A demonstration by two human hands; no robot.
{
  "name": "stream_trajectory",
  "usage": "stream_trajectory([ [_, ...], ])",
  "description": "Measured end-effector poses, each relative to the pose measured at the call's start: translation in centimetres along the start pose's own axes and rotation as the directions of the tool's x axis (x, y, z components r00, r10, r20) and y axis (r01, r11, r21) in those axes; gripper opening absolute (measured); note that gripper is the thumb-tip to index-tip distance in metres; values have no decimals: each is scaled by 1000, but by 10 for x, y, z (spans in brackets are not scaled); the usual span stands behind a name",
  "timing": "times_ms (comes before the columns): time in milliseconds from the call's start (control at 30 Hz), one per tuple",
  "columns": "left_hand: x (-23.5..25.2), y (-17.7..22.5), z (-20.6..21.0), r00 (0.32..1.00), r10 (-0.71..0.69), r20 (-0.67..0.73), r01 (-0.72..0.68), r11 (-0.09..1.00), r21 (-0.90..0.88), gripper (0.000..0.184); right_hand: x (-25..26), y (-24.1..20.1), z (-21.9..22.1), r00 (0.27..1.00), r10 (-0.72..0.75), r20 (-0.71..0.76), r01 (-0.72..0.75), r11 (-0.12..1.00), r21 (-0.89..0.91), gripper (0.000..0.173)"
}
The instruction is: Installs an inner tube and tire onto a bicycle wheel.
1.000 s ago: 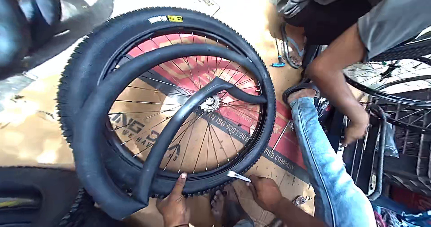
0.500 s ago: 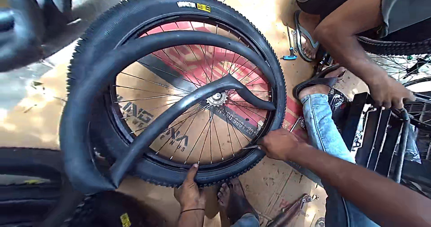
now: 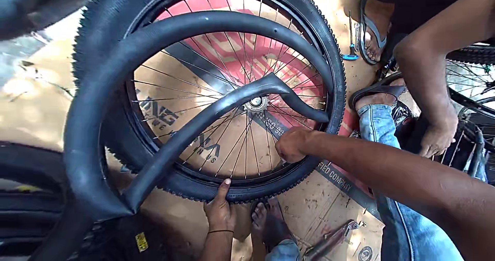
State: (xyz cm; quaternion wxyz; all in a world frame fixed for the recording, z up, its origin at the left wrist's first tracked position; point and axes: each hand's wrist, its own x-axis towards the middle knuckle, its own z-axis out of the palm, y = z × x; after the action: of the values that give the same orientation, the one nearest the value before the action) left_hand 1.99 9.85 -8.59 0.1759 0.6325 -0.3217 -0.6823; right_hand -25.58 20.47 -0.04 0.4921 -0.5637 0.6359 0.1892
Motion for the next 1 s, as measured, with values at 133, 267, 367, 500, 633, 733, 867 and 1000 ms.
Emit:
stream_trajectory([
  [133, 0, 1, 1, 1000, -16, -5, 16, 1000, -21, 47, 8, -5, -17, 998, -55, 42, 58, 997, -59, 23],
  [267, -1, 1, -1, 999, -36, 7, 36, 999, -30, 46, 19, -11, -17, 994, -31, 103, 37, 997, -60, 25],
  [367, 1, 1, -2, 999, -31, 15, 32, 999, -36, 46, 28, -18, -21, 992, -27, 125, 39, 994, -99, 23],
  [500, 0, 1, -2, 1000, -28, 12, 29, 999, -34, 47, 4, -63, -24, 989, 119, 89, -120, 993, 9, 14],
  [633, -1, 3, 1, 999, -36, 18, 37, 998, -41, 42, -31, -119, 8, 908, 400, 128, -412, 794, 448, 14],
  [733, -3, 4, 1, 999, -37, 34, 38, 998, -45, 43, -38, -131, 31, 838, 510, 195, -513, 615, 599, 21],
  [867, -9, 5, 3, 998, -11, 55, 14, 998, -55, 45, -36, -151, 101, 746, 632, 208, -513, 348, 784, 31],
  [1000, -11, 16, 7, 994, 38, 101, -33, 998, -50, 48, 24, -193, 196, 573, 819, -23, -28, 48, 998, 38],
])
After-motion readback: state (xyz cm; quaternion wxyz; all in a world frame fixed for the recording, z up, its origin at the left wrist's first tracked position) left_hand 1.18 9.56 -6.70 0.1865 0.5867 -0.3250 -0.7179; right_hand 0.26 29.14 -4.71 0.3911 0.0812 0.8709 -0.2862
